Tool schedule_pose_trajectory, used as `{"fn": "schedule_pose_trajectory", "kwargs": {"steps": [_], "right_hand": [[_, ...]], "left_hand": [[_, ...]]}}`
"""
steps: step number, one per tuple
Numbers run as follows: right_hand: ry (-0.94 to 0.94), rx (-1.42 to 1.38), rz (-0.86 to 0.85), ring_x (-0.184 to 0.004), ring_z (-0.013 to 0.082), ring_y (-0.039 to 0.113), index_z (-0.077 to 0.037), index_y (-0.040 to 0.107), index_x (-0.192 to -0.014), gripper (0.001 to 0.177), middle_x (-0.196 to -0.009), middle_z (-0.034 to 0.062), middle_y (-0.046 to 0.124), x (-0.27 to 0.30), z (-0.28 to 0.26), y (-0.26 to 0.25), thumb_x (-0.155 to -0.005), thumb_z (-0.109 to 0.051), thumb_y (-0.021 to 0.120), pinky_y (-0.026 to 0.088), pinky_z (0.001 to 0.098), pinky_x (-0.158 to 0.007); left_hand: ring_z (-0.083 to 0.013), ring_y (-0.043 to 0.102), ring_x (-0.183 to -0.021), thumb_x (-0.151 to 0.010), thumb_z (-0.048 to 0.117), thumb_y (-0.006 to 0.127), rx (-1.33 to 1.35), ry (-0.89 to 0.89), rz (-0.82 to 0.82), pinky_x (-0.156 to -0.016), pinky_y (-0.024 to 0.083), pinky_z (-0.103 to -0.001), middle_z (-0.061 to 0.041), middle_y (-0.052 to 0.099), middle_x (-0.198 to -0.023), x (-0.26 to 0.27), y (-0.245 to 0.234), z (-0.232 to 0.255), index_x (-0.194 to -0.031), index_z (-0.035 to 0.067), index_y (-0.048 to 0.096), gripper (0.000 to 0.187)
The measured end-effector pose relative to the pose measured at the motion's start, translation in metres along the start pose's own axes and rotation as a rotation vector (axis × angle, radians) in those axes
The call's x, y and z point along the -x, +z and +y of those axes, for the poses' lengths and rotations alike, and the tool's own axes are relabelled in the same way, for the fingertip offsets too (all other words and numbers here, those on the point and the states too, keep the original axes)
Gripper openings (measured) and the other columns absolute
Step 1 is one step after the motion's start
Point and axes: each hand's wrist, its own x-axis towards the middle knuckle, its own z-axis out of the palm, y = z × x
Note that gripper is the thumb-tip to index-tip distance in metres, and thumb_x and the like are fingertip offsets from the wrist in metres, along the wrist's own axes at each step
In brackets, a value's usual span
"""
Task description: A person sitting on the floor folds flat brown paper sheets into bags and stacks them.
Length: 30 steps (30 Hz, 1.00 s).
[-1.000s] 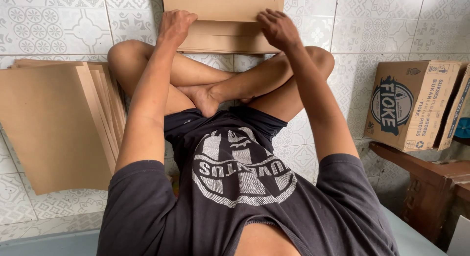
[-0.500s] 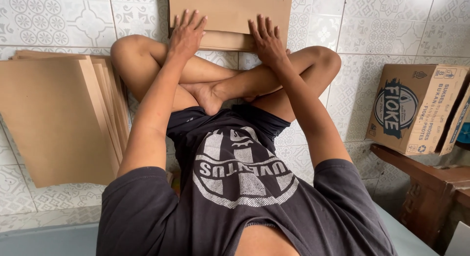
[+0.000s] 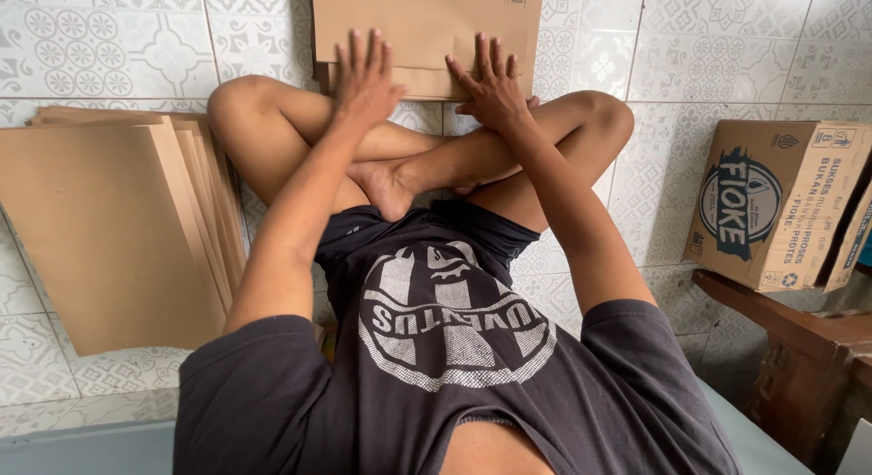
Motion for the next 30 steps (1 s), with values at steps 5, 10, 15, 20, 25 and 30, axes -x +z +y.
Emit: {"fn": "schedule_pose_trajectory", "kwargs": {"steps": [5, 10, 15, 20, 25, 30], "right_hand": [[0.007, -0.017, -0.008, -0.153, 0.0495, 0.000, -0.036, 0.021, -0.168, 0.097, -0.169, 0.0221, -0.005, 0.000, 0.001, -0.005, -0.092, -0.062, 0.074, 0.018, 0.0746, -0.119], [-0.011, -0.038, -0.029, -0.154, 0.0505, 0.000, -0.035, 0.020, -0.169, 0.099, -0.169, 0.0237, -0.005, 0.002, -0.001, -0.010, -0.091, -0.055, 0.079, 0.019, 0.0737, -0.119], [-0.005, -0.051, -0.059, -0.155, 0.0478, -0.001, -0.035, 0.019, -0.169, 0.104, -0.169, 0.0222, -0.005, 0.003, -0.004, -0.018, -0.088, -0.049, 0.083, 0.018, 0.0714, -0.121], [-0.006, -0.032, -0.070, -0.154, 0.0487, -0.003, -0.036, 0.015, -0.169, 0.108, -0.169, 0.0235, -0.007, 0.001, -0.004, -0.013, -0.087, -0.047, 0.084, 0.016, 0.0724, -0.121], [0.018, -0.101, -0.080, -0.153, 0.0467, -0.011, -0.030, 0.021, -0.169, 0.099, -0.170, 0.0178, -0.009, 0.000, -0.016, -0.027, -0.091, -0.049, 0.080, 0.005, 0.0729, -0.122], [-0.035, -0.208, 0.061, -0.154, 0.0449, -0.003, -0.012, 0.040, -0.153, 0.103, -0.171, 0.0153, 0.005, -0.013, -0.026, -0.023, -0.084, -0.090, 0.037, 0.000, 0.0781, -0.117]], "left_hand": [[-0.0468, 0.003, -0.153, -0.105, 0.056, 0.047, 0.096, 0.165, 0.119, -0.124, 0.001, -0.060, -0.028, 0.015, -0.167, -0.035, 0.055, 0.074, -0.158, -0.011, 0.029, 0.087], [-0.0284, -0.005, -0.157, -0.106, 0.059, 0.022, 0.017, 0.053, -0.094, -0.129, -0.003, -0.047, -0.012, 0.000, -0.172, -0.005, 0.019, 0.041, -0.163, 0.004, 0.010, 0.080], [-0.0343, 0.006, -0.156, -0.110, 0.048, 0.029, 0.135, -0.211, -0.015, -0.123, 0.005, -0.060, -0.018, 0.011, -0.171, 0.015, 0.031, -0.045, -0.163, -0.001, 0.023, 0.072], [-0.0319, 0.063, -0.099, -0.100, 0.027, 0.068, 0.439, -0.259, 0.542, -0.087, 0.051, -0.044, -0.010, 0.062, -0.136, 0.026, 0.027, -0.089, -0.099, 0.010, 0.079, 0.020], [-0.0160, 0.061, -0.074, -0.085, 0.007, 0.079, 0.849, -0.360, 0.705, -0.068, 0.055, -0.031, -0.007, 0.063, -0.099, 0.013, 0.030, -0.095, -0.091, 0.009, 0.073, 0.009], [-0.0219, 0.070, -0.098, -0.074, -0.002, 0.079, 1.237, -0.448, 0.577, -0.080, 0.060, -0.035, -0.011, 0.072, -0.109, 0.011, 0.033, -0.111, -0.118, 0.015, 0.061, 0.051]]}}
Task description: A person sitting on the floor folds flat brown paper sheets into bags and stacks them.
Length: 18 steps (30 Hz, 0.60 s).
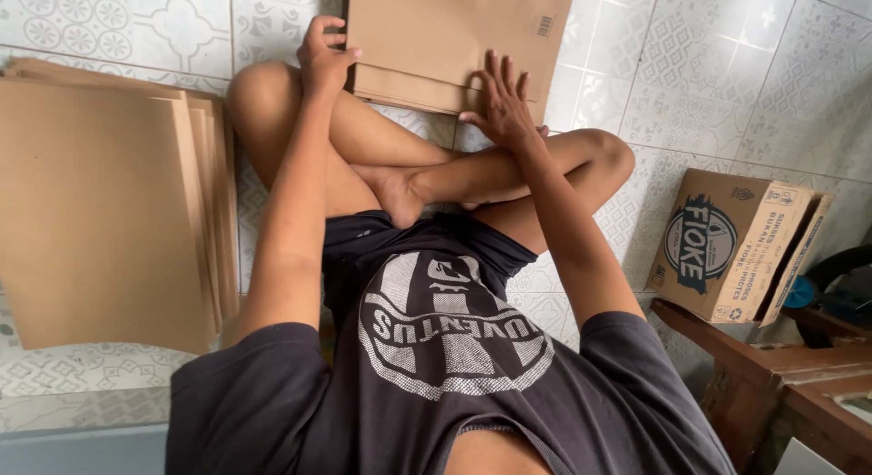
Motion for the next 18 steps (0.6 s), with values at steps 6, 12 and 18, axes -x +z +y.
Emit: {"fn": "schedule_pose_trajectory", "kwargs": {"steps": [6, 12, 18], "right_hand": [[0.054, 0.155, 0.108, -0.154, 0.0552, -0.002, -0.017, 0.010, -0.170, 0.101, -0.171, 0.0218, -0.004, -0.031, -0.031, 0.047, -0.098, -0.086, 0.026, 0.010, 0.0738, -0.122], [-0.147, 0.049, 0.081, -0.158, 0.0331, 0.011, 0.001, 0.024, -0.162, 0.106, -0.170, 0.0155, 0.019, -0.098, -0.173, 0.042, -0.096, -0.082, 0.023, 0.011, 0.0554, -0.128], [-0.026, 0.107, 0.043, -0.158, 0.0342, 0.020, -0.019, 0.022, -0.167, 0.098, -0.172, 0.0116, 0.014, -0.048, -0.064, 0.033, -0.095, -0.080, 0.049, 0.021, 0.0675, -0.122]], "left_hand": [[-0.0178, 0.072, -0.090, -0.074, -0.002, 0.082, 0.122, -0.085, 0.003, -0.078, 0.063, -0.031, -0.010, 0.074, -0.111, 0.000, -0.002, 0.005, -0.125, 0.019, 0.060, 0.059], [-0.0208, 0.075, -0.097, -0.081, 0.006, 0.078, 0.015, 0.004, 0.024, -0.081, 0.062, -0.034, -0.010, 0.077, -0.106, -0.008, 0.002, -0.007, -0.121, 0.017, 0.063, 0.044], [-0.0194, 0.072, -0.091, -0.079, -0.004, 0.074, -0.008, -0.110, 0.017, -0.076, 0.063, -0.032, -0.012, 0.074, -0.112, -0.006, 0.003, 0.002, -0.122, 0.020, 0.059, 0.052]]}}
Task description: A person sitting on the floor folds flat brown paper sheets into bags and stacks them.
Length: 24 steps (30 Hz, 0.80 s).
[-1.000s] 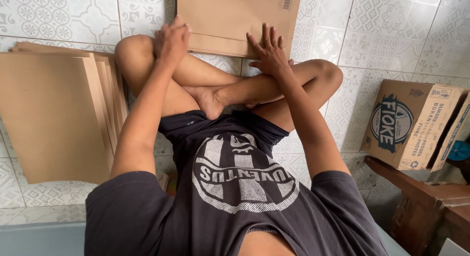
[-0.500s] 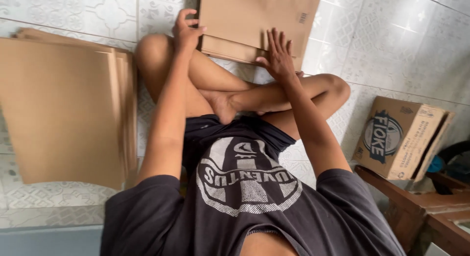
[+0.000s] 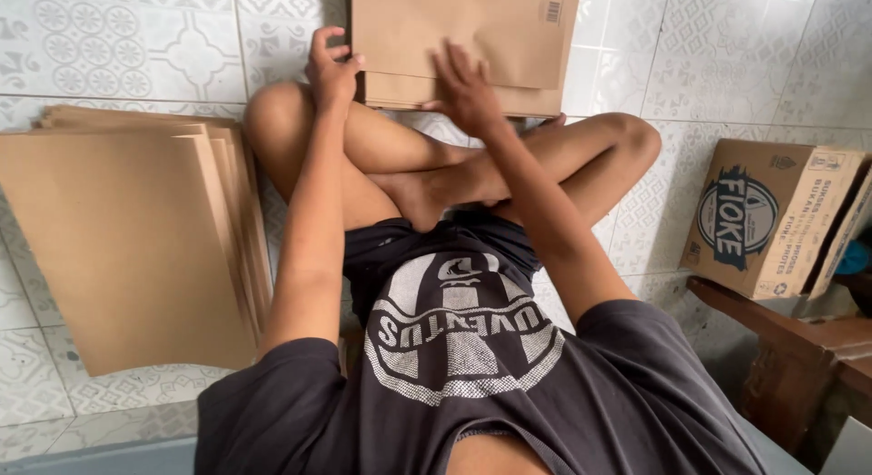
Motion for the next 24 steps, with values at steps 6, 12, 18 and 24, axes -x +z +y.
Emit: {"fn": "schedule_pose_trajectory", "kwargs": {"steps": [6, 12, 18, 24], "right_hand": [[0.493, -0.099, -0.186, -0.158, 0.0404, 0.007, -0.011, 0.003, -0.166, 0.107, -0.172, 0.0175, -0.001, 0.074, 0.126, -0.015, -0.099, -0.074, 0.057, 0.024, 0.0611, -0.124], [0.522, -0.032, -0.120, -0.158, 0.0374, 0.001, 0.001, 0.010, -0.163, 0.116, -0.171, 0.0242, 0.010, 0.073, 0.106, -0.031, -0.092, -0.082, 0.048, -0.001, 0.0636, -0.123], [0.220, 0.002, 0.289, -0.156, 0.0451, 0.008, 0.003, 0.036, -0.160, 0.109, -0.167, 0.0298, 0.010, 0.068, 0.080, -0.041, -0.083, -0.054, 0.088, 0.005, 0.0634, -0.124], [-0.066, -0.043, 0.564, -0.131, 0.0254, 0.060, -0.025, 0.061, -0.143, 0.068, -0.138, 0.0023, 0.064, 0.060, 0.062, -0.073, -0.082, -0.009, 0.083, 0.048, 0.0479, -0.108]], "left_hand": [[-0.0158, 0.073, -0.089, -0.080, -0.003, 0.074, -0.031, -0.053, -0.020, -0.080, 0.063, -0.031, -0.011, 0.073, -0.114, 0.009, -0.002, 0.018, -0.118, 0.020, 0.060, 0.047], [-0.0113, 0.071, -0.086, -0.086, -0.003, 0.072, 0.121, 0.003, -0.108, -0.083, 0.059, -0.026, -0.011, 0.072, -0.112, 0.026, -0.012, 0.036, -0.125, 0.014, 0.057, 0.045], [-0.0099, 0.066, -0.092, -0.082, 0.004, 0.075, 0.288, -0.104, -0.247, -0.074, 0.045, -0.023, -0.006, 0.069, -0.120, 0.041, -0.024, 0.054, -0.132, 0.022, 0.059, 0.055], [-0.0130, 0.064, -0.079, -0.087, -0.007, 0.078, 0.587, 0.015, -0.408, -0.057, 0.039, -0.017, -0.009, 0.066, -0.113, 0.117, -0.004, 0.145, -0.125, 0.014, 0.059, 0.047]]}}
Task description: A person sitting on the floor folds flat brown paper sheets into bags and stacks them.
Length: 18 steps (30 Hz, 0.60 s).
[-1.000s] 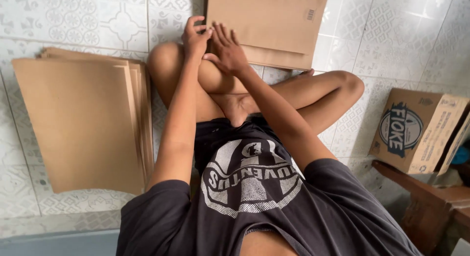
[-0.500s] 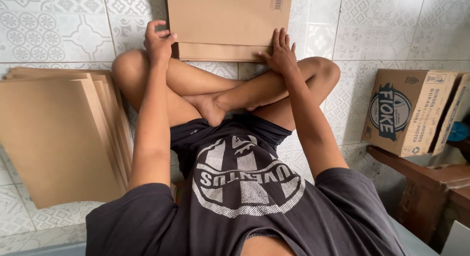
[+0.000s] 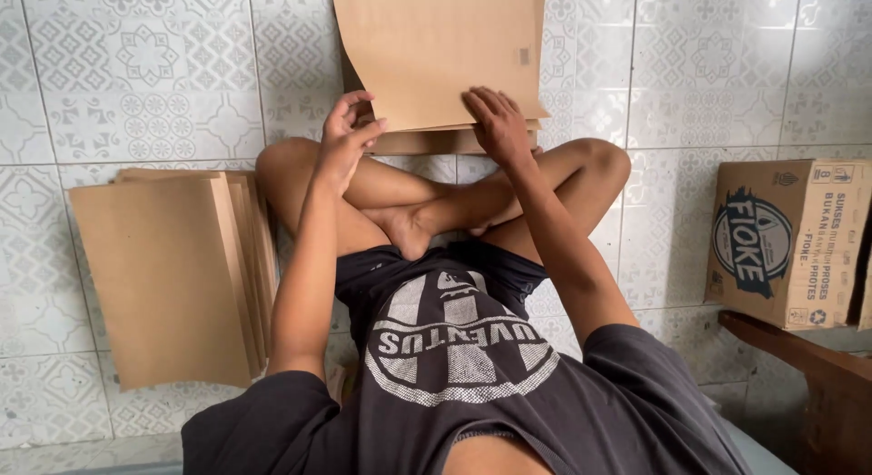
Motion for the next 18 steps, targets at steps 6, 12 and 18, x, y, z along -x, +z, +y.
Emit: {"fn": "schedule_pose_trajectory", "kwargs": {"steps": [6, 12, 18], "right_hand": [[0.281, -0.857, 0.114, -0.067, 0.0118, 0.051, 0.009, 0.068, -0.104, 0.010, -0.081, 0.0057, 0.065, -0.030, -0.031, -0.107, -0.100, 0.000, 0.066, 0.045, 0.0264, -0.062], [0.486, -1.420, 0.198, -0.108, 0.0181, 0.058, -0.003, 0.044, -0.144, 0.049, -0.122, 0.0112, 0.062, -0.008, -0.047, -0.159, -0.105, -0.026, 0.063, 0.045, 0.0336, -0.102], [0.475, -1.286, 0.266, -0.138, 0.0298, 0.050, -0.006, 0.028, -0.155, 0.053, -0.151, 0.0208, 0.048, 0.003, -0.077, -0.158, -0.110, -0.017, 0.053, 0.040, 0.0410, -0.117]], "left_hand": [[-0.0124, 0.057, -0.104, -0.106, 0.021, 0.071, -0.189, 0.442, -0.122, -0.082, 0.044, -0.026, -0.013, 0.057, -0.146, 0.028, 0.036, 0.085, -0.154, 0.022, 0.034, 0.060], [-0.0259, 0.011, -0.165, -0.117, 0.019, 0.052, -0.440, 0.483, -0.182, -0.134, 0.022, -0.038, -0.009, 0.009, -0.176, 0.021, 0.020, 0.082, -0.166, 0.010, 0.011, 0.065], [-0.0150, 0.063, -0.082, -0.107, 0.031, 0.064, -0.564, 0.511, 0.103, -0.076, 0.049, -0.024, -0.013, 0.074, -0.096, 0.053, 0.053, 0.094, -0.147, -0.003, 0.049, 0.055]]}}
